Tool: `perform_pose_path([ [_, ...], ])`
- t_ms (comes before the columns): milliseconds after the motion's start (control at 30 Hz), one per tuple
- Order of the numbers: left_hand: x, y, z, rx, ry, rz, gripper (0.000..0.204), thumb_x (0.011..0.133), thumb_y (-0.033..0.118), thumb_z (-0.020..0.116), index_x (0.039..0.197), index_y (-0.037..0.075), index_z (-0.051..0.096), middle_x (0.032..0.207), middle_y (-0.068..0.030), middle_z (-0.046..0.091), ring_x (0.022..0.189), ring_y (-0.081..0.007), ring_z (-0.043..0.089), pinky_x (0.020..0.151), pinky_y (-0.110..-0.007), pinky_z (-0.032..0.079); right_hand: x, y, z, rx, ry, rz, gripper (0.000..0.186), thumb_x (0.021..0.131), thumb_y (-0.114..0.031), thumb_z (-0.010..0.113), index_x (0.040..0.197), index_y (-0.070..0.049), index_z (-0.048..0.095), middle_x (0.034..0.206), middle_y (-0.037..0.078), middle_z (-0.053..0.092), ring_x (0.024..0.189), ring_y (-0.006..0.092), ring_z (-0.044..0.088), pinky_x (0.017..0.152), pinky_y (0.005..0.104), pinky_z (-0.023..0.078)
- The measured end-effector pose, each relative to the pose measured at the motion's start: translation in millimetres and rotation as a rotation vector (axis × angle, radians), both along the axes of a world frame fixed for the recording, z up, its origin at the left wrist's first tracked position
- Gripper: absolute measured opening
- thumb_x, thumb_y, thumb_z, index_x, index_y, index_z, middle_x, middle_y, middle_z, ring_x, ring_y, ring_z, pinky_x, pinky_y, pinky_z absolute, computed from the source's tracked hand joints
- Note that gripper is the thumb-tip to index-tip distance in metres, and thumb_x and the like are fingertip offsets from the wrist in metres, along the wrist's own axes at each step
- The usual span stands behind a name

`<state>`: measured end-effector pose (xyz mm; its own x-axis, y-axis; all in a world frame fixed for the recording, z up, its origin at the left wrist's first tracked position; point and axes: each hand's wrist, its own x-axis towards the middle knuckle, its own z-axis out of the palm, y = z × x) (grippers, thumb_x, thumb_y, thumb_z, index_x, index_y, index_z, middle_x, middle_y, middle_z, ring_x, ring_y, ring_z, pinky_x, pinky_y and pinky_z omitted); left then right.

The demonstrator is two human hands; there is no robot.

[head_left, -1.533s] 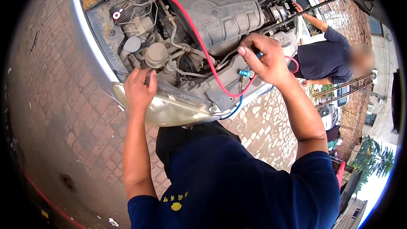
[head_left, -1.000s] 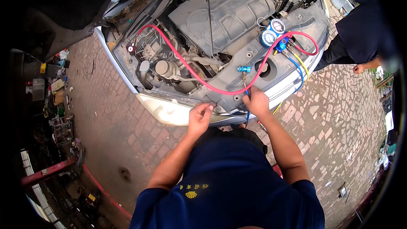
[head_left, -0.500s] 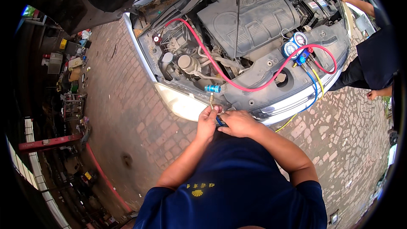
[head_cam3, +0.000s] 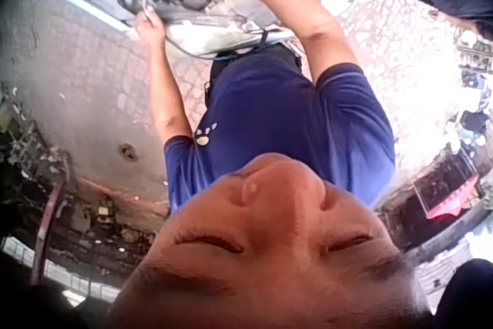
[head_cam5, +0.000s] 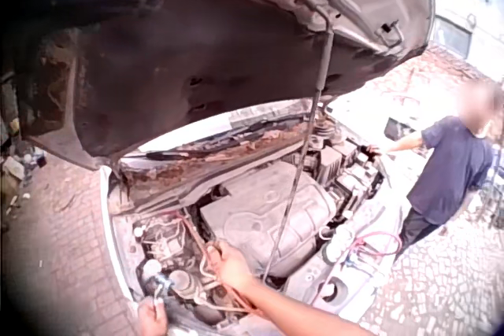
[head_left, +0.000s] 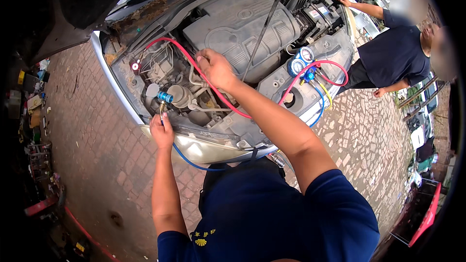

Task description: The person connects a manifold gauge set to the air conditioning service ports of a car, connects a refrigerant canister to the yellow charging hose, and uses the gauges to service the system.

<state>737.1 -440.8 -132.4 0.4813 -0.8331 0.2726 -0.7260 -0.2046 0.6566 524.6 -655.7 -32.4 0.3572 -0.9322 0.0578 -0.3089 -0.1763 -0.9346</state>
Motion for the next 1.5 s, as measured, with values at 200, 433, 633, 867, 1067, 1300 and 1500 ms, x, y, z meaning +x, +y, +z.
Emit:
perform_pose_path([
  [200,-11.5,-10.4,-6.3,0.008,-0.125,0.01,0.04,0.105,0.026,0.058,0.075,0.0,0.054,0.077,-0.02,0.059,0.077,-0.0444,0.057,0.072,-0.054,0.042,69.5,-90.1,-79.3,-0.196,0.456,0.142,0.029,0.096,-0.029,0.061,0.112,-0.006,0.07,0.112,0.021,0.074,0.109,0.0418,0.069,0.095,0.0526,0.056],
  [433,-5.6,-9.8,-5.5,0.062,-0.119,0.015,0.041,0.106,0.025,0.056,0.074,-0.001,0.051,0.076,-0.0203,0.056,0.076,-0.0446,0.055,0.071,-0.054,0.04,143.3,-138.2,-109.9,-0.116,0.709,0.352,0.036,0.094,-0.035,0.065,0.117,-0.011,0.079,0.124,0.02,0.074,0.118,0.0366,0.07,0.095,0.0481,0.057],
  [633,-7.4,-11.8,-4.1,0.046,-0.103,0.001,0.041,0.106,0.024,0.055,0.075,-0.001,0.049,0.076,-0.0192,0.053,0.074,-0.0432,0.053,0.07,-0.053,0.039,169.7,-168.5,-118.7,-0.161,0.79,0.277,0.033,0.086,-0.027,0.068,0.114,-0.015,0.082,0.122,0.015,0.077,0.116,0.0337,0.073,0.096,0.0483,0.054],
  [867,-10.4,-14.1,-2.7,0.081,-0.118,0.02,0.04,0.105,0.022,0.056,0.074,-0.001,0.048,0.074,-0.0198,0.052,0.073,-0.0438,0.052,0.068,-0.054,0.038,164.4,-182.4,-123.1,-0.134,1.002,0.361,0.037,0.08,-0.026,0.075,0.115,-0.019,0.083,0.126,0.006,0.077,0.119,0.0263,0.072,0.096,0.0429,0.052],
  [1067,-6.6,-9.7,-1.1,0.089,-0.164,0.078,0.037,0.103,0.022,0.059,0.073,0.002,0.05,0.074,-0.0187,0.054,0.073,-0.0437,0.053,0.069,-0.053,0.04,157.2,-161.5,-99.3,-0.095,1.029,0.458,0.037,0.09,-0.031,0.067,0.12,-0.016,0.08,0.126,0.007,0.077,0.12,0.0279,0.072,0.094,0.0477,0.055],
  [1300,-4.2,-13.9,-2.2,0.097,-0.174,0.073,0.036,0.1,0.023,0.063,0.072,0.004,0.05,0.073,-0.0165,0.054,0.071,-0.0408,0.053,0.068,-0.051,0.041,137.9,-181.7,-110.3,-0.317,1.04,0.592,0.037,0.094,-0.028,0.059,0.12,-0.012,0.079,0.128,0.015,0.074,0.121,0.0327,0.071,0.1,0.0504,0.052],
  [1500,-9.1,-16.2,7.5,0.121,-0.158,0.086,0.035,0.099,0.024,0.065,0.072,0.004,0.053,0.074,-0.0159,0.057,0.073,-0.0407,0.056,0.071,-0.05,0.043,148.1,-181.8,-115.4,-0.201,1.026,0.498,0.038,0.1,-0.03,0.055,0.127,-0.011,0.074,0.124,0.018,0.074,0.117,0.0374,0.07,0.101,0.0467,0.055],
])
